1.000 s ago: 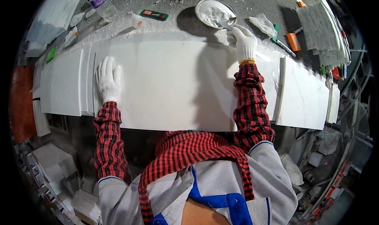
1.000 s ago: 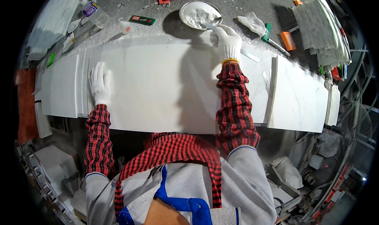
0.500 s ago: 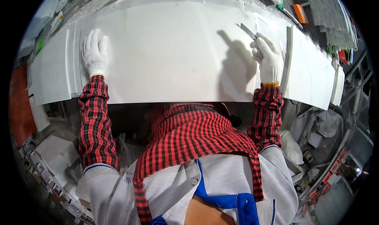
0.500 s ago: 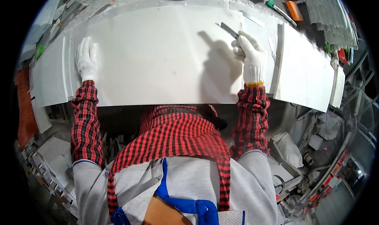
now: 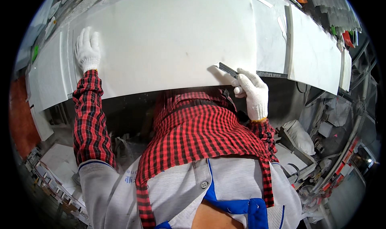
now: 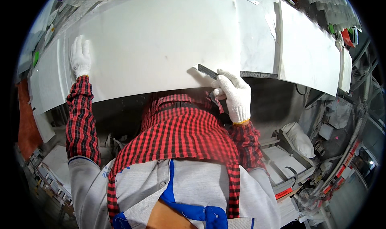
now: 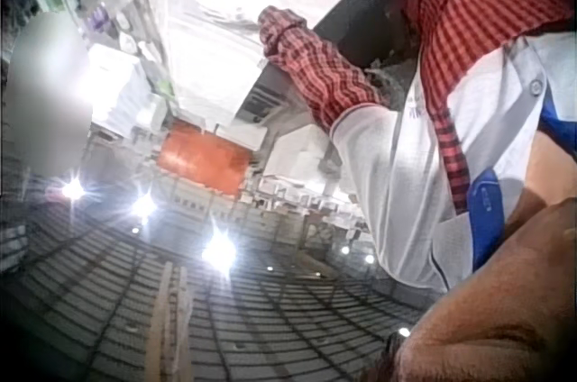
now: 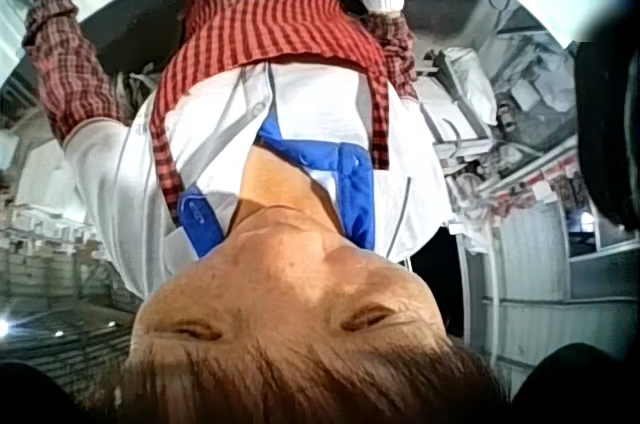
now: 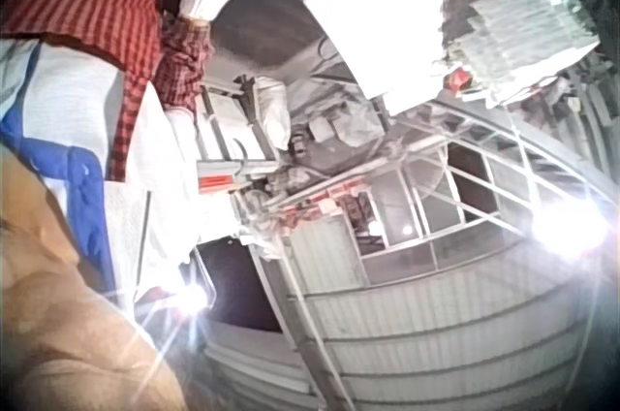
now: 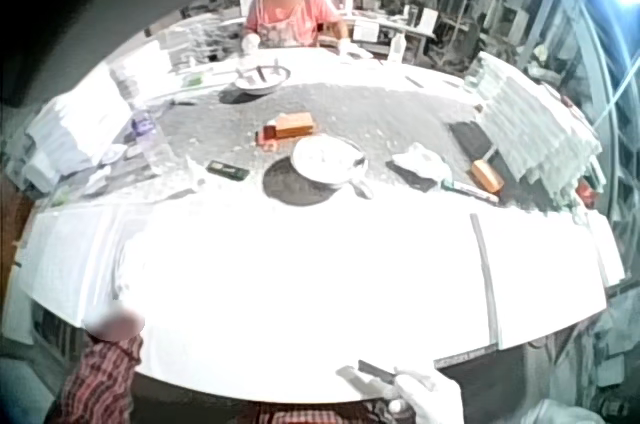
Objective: The person scrapes the surface of a white rectangular panel with a utility knife, then lifts and carries it to a nearby rack. The person returns to the workbench, places another panel on the surface, and continues scraping it with the knife.
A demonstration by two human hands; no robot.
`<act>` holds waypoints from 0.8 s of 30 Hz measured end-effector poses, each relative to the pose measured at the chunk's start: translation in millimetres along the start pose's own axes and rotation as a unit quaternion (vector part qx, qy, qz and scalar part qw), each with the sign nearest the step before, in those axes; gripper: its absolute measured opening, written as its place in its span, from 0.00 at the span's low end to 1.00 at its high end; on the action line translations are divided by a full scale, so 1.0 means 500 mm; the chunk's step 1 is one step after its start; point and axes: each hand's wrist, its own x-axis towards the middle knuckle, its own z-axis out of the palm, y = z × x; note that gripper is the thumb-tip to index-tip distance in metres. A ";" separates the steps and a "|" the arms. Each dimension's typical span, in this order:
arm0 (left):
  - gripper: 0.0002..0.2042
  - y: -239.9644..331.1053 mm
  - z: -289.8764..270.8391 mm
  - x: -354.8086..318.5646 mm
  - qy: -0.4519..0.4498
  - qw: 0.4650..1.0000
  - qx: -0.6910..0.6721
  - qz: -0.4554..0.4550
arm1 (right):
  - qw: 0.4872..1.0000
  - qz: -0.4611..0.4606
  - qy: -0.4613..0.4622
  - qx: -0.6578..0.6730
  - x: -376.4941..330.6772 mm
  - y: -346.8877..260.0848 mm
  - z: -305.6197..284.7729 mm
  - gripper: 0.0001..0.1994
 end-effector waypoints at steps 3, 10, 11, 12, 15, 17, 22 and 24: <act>0.24 -0.003 0.000 -0.002 -0.001 1.000 -0.004 -0.009 | 1.000 0.002 0.007 0.009 -0.008 0.028 0.011 0.16; 0.25 0.001 -0.003 -0.001 -0.016 1.000 -0.013 -0.011 | 0.997 -0.066 0.030 -0.005 -0.021 0.081 0.031 0.14; 0.24 0.001 -0.003 -0.001 -0.012 1.000 -0.016 -0.009 | 0.997 -0.069 0.039 -0.020 -0.024 0.083 0.033 0.13; 0.24 0.000 -0.004 -0.001 -0.009 1.000 -0.019 -0.006 | 0.995 -0.087 0.039 -0.026 -0.024 0.088 0.032 0.13; 0.24 -0.002 -0.002 -0.002 -0.008 1.000 -0.021 -0.007 | 0.988 -0.144 0.041 -0.049 -0.018 0.113 0.028 0.13; 0.24 0.000 -0.001 -0.001 -0.013 1.000 -0.025 -0.013 | 0.979 -0.184 0.043 -0.071 -0.015 0.121 0.026 0.13; 0.24 0.006 -0.009 0.000 -0.021 0.999 -0.025 -0.017 | 0.985 -0.161 0.049 -0.040 -0.016 0.126 0.026 0.13; 0.25 0.002 -0.009 -0.002 -0.023 0.999 -0.022 -0.018 | 0.989 -0.134 0.050 -0.022 -0.016 0.122 0.028 0.13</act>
